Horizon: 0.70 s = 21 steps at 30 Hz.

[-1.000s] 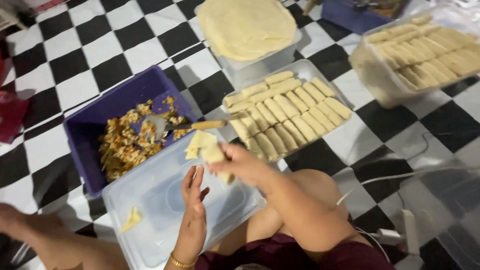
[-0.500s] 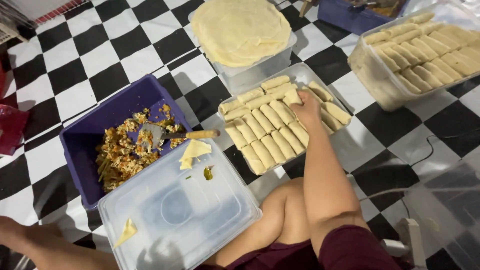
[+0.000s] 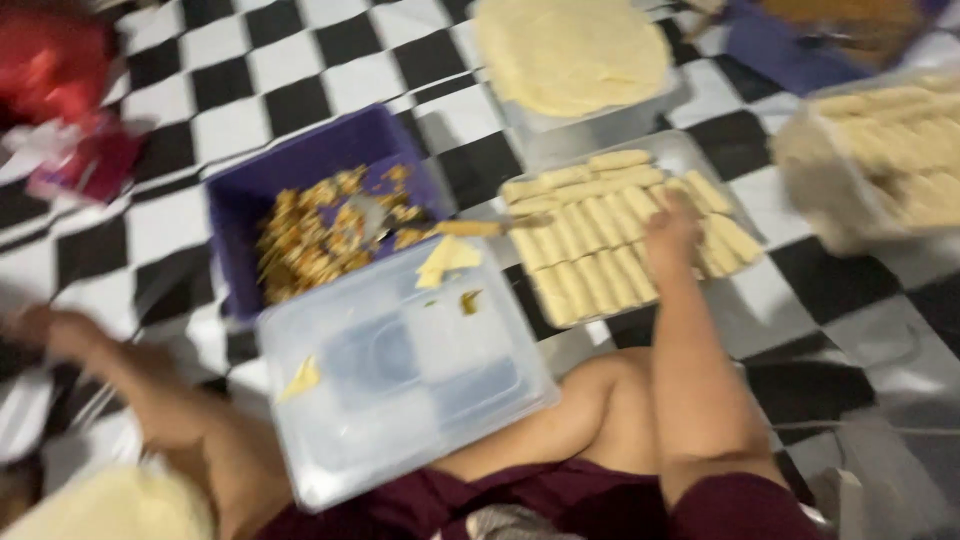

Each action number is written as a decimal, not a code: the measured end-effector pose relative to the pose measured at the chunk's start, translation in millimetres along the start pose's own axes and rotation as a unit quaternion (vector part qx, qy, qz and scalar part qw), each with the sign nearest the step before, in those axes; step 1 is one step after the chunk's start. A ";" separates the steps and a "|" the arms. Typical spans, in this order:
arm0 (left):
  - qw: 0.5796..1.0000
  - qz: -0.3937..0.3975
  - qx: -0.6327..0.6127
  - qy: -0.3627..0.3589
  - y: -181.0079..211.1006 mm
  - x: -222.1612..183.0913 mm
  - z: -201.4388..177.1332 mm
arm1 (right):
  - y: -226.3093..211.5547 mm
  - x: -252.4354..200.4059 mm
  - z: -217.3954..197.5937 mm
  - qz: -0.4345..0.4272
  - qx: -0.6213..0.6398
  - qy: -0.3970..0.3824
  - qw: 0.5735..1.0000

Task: The person is manually assembling lumpia by placing a portion of filling onto a wrapper and rolling it tightly.

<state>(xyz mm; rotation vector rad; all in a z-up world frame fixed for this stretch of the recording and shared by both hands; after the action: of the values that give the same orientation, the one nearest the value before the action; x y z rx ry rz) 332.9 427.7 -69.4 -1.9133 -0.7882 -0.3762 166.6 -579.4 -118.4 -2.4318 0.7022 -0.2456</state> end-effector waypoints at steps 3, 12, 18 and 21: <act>0.942 0.050 -0.321 -0.089 -172.4 -196.2 53.2 | -10.5 -18.1 -4.6 -0.143 0.003 0.056 0.988; 0.785 -0.030 -0.577 -0.223 -372.2 -309.3 -4.8 | -79.5 -79.7 -8.1 -0.180 -0.051 -0.011 0.982; 0.805 -0.004 -0.489 -0.336 -321.1 -297.2 65.4 | -89.2 -97.0 -2.2 -0.230 -0.064 -0.002 0.971; 0.817 0.074 -0.466 -0.331 -290.6 -265.5 45.0 | -85.6 -97.8 8.1 -0.208 -0.034 -0.034 0.977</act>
<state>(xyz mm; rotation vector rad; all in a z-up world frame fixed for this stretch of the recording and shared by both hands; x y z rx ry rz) -61.3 458.0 -42.6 -3.1091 -0.9781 0.0651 123.3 -464.2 -76.0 -2.6207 0.1654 -0.3043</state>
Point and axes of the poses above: each hand's wrist, its own x-axis towards the middle knuckle, its own z-axis out of the palm, y = z × x, the point moved 5 cm from there along x, towards the middle knuckle, and after that the axes turned 13 degrees about -y, right-handed, at the moved point
